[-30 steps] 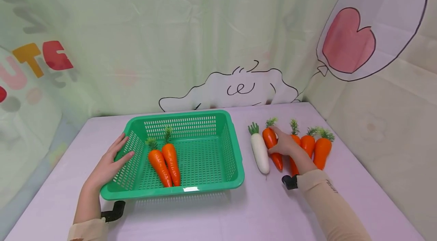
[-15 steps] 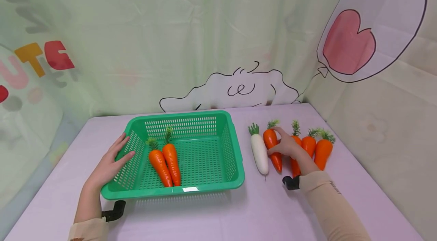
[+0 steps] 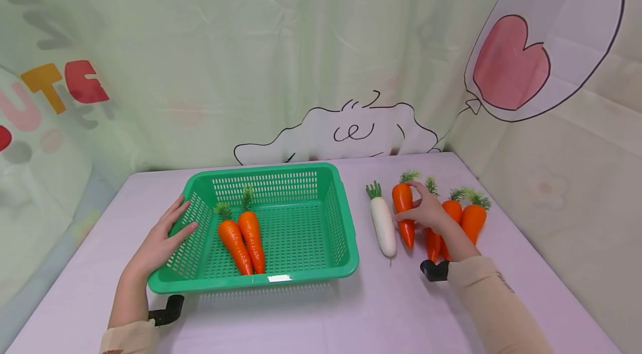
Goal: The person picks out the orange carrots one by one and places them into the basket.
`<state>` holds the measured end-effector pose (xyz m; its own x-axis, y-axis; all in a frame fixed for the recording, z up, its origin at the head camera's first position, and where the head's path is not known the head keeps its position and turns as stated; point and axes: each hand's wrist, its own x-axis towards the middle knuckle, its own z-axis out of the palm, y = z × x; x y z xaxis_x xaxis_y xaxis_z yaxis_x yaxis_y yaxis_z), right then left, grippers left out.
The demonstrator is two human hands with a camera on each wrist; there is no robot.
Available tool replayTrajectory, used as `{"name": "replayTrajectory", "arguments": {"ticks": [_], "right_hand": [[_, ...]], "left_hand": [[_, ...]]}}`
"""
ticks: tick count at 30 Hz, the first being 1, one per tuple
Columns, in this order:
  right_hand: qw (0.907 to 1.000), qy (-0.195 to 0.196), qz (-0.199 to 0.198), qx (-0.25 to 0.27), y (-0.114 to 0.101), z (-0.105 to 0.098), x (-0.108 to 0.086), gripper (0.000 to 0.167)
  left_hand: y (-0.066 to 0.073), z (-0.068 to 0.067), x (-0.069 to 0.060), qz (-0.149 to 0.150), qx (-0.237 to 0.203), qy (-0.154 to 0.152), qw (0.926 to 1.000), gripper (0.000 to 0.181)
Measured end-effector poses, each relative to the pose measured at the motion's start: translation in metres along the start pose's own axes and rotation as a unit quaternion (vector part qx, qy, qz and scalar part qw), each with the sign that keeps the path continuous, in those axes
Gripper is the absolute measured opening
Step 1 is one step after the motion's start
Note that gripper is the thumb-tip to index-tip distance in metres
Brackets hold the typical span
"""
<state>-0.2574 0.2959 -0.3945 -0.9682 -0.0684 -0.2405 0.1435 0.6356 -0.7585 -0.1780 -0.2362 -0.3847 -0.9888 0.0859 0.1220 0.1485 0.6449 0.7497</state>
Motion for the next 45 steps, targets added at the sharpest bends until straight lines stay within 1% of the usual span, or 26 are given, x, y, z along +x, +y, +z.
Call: {"name": "replayTrajectory", "arguments": {"ticks": [3,13,19,25,31,36,40,45], "right_hand": [[1.0000,-0.002,-0.002,0.007,-0.003,-0.002,-0.004,0.094],[0.9989,0.003,-0.038,0.026,-0.023,-0.010,-0.015,0.096],[0.9992,-0.001,-0.036,0.019,-0.032,-0.011,-0.018,0.097],[0.9987,-0.003,-0.042,0.028,-0.041,-0.009,-0.024,0.098],[0.9981,0.004,-0.060,0.015,-0.053,-0.006,-0.032,0.097],[0.9974,0.001,-0.072,0.003,-0.063,-0.004,-0.037,0.097],[0.9965,-0.003,-0.084,0.006,-0.071,-0.002,-0.041,0.097],[0.9944,-0.013,-0.102,0.022,-0.081,0.000,-0.045,0.096]], "left_hand": [[0.000,0.000,0.000,0.000,-0.001,-0.001,1.0000,0.065],[0.002,-0.001,-0.001,0.001,-0.005,-0.002,1.0000,0.064],[0.002,0.000,0.000,0.002,-0.009,-0.003,0.9999,0.064],[0.001,0.000,0.001,0.003,-0.006,-0.003,1.0000,0.065],[-0.001,0.000,0.001,0.003,-0.001,-0.002,1.0000,0.065],[-0.001,0.000,0.000,0.000,0.002,-0.001,1.0000,0.066],[-0.001,0.000,0.000,0.001,0.001,0.000,1.0000,0.064],[-0.001,0.000,0.001,0.003,0.001,-0.001,1.0000,0.065]]}}
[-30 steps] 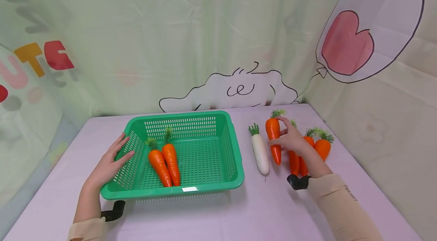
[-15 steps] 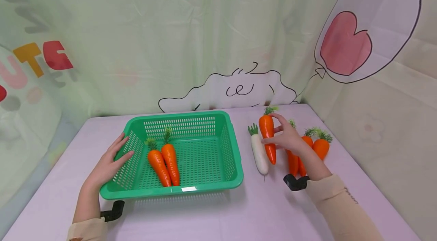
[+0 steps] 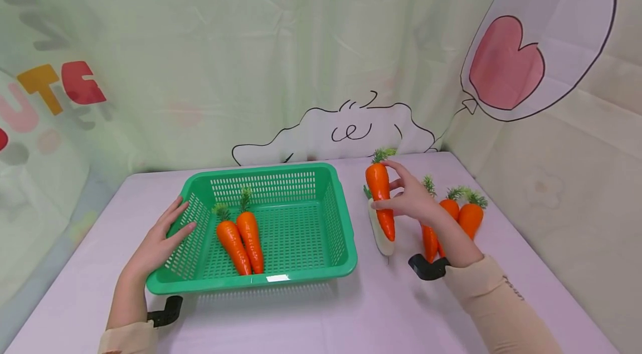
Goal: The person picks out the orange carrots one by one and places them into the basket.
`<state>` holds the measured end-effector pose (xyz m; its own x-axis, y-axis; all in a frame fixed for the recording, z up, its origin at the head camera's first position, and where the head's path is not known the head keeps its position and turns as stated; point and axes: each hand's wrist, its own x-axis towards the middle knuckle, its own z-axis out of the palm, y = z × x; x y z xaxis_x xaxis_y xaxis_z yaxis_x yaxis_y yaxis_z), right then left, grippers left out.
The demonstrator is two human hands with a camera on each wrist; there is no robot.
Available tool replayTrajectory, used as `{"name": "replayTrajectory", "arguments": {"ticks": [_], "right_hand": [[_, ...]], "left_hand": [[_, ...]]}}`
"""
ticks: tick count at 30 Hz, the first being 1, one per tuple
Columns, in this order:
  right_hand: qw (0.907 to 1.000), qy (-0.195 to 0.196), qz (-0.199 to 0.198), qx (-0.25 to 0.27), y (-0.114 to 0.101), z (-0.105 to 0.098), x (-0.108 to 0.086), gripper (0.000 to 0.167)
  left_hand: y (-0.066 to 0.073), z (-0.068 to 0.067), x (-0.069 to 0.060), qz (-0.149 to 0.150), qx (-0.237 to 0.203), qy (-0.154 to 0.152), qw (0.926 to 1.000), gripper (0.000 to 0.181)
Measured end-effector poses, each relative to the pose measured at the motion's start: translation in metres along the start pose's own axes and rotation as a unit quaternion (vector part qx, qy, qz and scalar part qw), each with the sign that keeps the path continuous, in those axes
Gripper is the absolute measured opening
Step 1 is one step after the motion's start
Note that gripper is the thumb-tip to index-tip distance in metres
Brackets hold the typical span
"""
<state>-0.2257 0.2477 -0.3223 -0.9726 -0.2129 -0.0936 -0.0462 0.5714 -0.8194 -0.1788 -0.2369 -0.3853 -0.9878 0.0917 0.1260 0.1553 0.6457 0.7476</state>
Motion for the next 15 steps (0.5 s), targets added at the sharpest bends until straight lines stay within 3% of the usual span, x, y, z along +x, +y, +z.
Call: {"name": "replayTrajectory", "arguments": {"ticks": [15], "right_hand": [[0.9981,-0.010,-0.045,0.040,-0.028,0.019,0.002,0.092]], "left_hand": [[0.001,0.000,0.000,-0.004,-0.002,0.000,1.0000,0.063]]}}
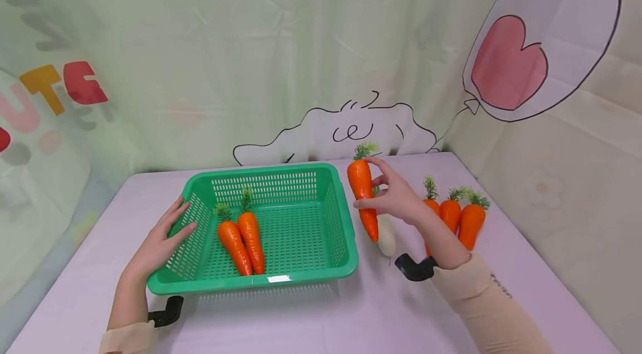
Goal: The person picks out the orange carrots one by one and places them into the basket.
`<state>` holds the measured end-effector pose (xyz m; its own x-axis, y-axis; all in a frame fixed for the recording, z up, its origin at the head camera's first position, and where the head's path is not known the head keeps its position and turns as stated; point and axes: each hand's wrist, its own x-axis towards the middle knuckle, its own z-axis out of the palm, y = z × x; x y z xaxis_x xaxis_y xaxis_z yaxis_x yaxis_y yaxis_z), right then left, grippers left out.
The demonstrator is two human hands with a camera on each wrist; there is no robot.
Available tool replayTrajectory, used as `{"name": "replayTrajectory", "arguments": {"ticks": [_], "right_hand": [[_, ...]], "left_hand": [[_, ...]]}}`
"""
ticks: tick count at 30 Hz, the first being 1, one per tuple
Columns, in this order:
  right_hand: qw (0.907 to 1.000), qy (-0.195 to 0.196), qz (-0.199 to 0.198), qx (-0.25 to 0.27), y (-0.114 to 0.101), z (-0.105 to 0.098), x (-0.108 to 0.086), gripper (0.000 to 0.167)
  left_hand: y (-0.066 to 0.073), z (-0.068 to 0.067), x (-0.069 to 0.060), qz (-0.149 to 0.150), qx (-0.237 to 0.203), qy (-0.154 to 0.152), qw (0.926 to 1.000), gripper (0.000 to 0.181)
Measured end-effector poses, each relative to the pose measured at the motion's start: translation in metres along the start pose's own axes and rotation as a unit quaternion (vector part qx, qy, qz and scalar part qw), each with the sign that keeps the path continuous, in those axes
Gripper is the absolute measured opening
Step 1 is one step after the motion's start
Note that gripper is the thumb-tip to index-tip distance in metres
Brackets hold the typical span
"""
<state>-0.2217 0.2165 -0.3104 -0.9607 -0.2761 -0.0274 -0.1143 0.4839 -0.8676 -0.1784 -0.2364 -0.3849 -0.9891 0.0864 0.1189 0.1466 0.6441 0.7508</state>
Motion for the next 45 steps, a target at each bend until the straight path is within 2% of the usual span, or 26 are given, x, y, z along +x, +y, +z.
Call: {"name": "replayTrajectory", "arguments": {"ticks": [21,33,45], "right_hand": [[0.9984,-0.035,-0.034,0.029,-0.028,0.025,0.005,0.087],[0.9973,-0.050,-0.045,0.028,-0.038,0.035,0.012,0.085],[0.9954,-0.076,-0.041,0.042,-0.047,0.048,0.019,0.084]], "left_hand": [[-0.002,0.000,-0.001,-0.001,0.010,0.004,0.9999,0.064],[-0.002,0.002,-0.003,0.026,0.018,0.008,0.9995,0.068],[-0.001,0.002,-0.002,0.014,0.013,0.007,0.9998,0.067]]}}
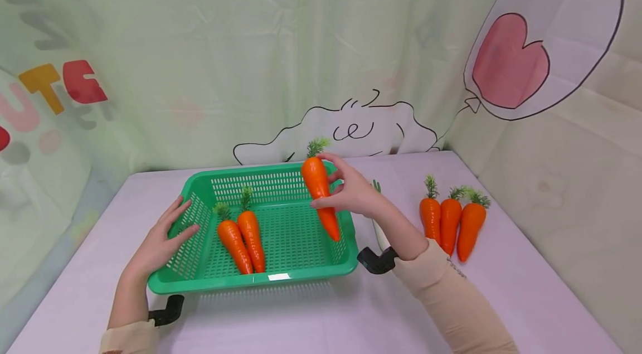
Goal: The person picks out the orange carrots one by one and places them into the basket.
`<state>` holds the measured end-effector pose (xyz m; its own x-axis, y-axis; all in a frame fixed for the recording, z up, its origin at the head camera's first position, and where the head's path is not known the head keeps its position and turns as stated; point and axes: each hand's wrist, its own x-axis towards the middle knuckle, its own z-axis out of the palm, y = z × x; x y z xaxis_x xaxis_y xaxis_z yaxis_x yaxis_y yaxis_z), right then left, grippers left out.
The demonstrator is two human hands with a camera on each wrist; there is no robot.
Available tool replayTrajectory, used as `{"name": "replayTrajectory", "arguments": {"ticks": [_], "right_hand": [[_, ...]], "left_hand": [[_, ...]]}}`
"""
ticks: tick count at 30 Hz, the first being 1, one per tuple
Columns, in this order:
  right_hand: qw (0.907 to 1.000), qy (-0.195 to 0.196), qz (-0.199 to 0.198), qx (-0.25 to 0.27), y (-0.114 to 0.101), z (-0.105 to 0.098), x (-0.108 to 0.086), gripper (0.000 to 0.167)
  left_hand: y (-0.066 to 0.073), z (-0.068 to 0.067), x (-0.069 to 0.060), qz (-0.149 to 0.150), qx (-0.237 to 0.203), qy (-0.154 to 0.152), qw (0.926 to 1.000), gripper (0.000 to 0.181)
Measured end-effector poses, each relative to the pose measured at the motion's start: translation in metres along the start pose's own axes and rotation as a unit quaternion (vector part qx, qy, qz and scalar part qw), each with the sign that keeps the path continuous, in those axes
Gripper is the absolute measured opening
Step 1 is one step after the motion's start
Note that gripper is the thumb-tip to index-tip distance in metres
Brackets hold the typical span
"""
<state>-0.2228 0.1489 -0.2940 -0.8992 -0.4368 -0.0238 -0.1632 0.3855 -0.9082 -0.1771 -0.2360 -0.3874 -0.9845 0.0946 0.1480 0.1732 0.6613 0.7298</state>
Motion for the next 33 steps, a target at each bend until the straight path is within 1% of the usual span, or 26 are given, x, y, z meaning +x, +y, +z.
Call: {"name": "replayTrajectory", "arguments": {"ticks": [3,6,10,17,22,30,33], "right_hand": [[1.0000,0.000,0.001,-0.005,-0.001,0.003,0.003,0.084],[0.9997,0.005,-0.001,-0.025,-0.001,0.005,0.006,0.085],[0.9993,0.007,-0.001,-0.037,-0.004,0.009,0.011,0.086],[0.9994,0.002,-0.002,-0.033,-0.011,0.016,0.017,0.086],[0.9994,-0.006,0.001,-0.034,-0.012,0.022,0.026,0.085],[0.9997,-0.022,-0.005,-0.010,-0.016,0.032,0.039,0.084],[0.9995,-0.028,-0.004,-0.009,-0.015,0.036,0.044,0.084]], "left_hand": [[-0.001,0.001,0.001,-0.002,-0.002,0.001,1.0000,0.066],[-0.001,0.000,0.002,-0.002,0.000,-0.001,1.0000,0.065],[0.000,-0.001,0.002,-0.001,0.003,-0.002,1.0000,0.065],[0.001,-0.001,0.003,0.003,0.003,-0.004,1.0000,0.064],[0.001,-0.001,0.003,0.008,0.002,-0.004,1.0000,0.064],[0.001,-0.001,0.002,0.004,0.000,-0.004,1.0000,0.066],[0.001,-0.002,0.002,0.001,-0.001,-0.004,1.0000,0.066]]}}
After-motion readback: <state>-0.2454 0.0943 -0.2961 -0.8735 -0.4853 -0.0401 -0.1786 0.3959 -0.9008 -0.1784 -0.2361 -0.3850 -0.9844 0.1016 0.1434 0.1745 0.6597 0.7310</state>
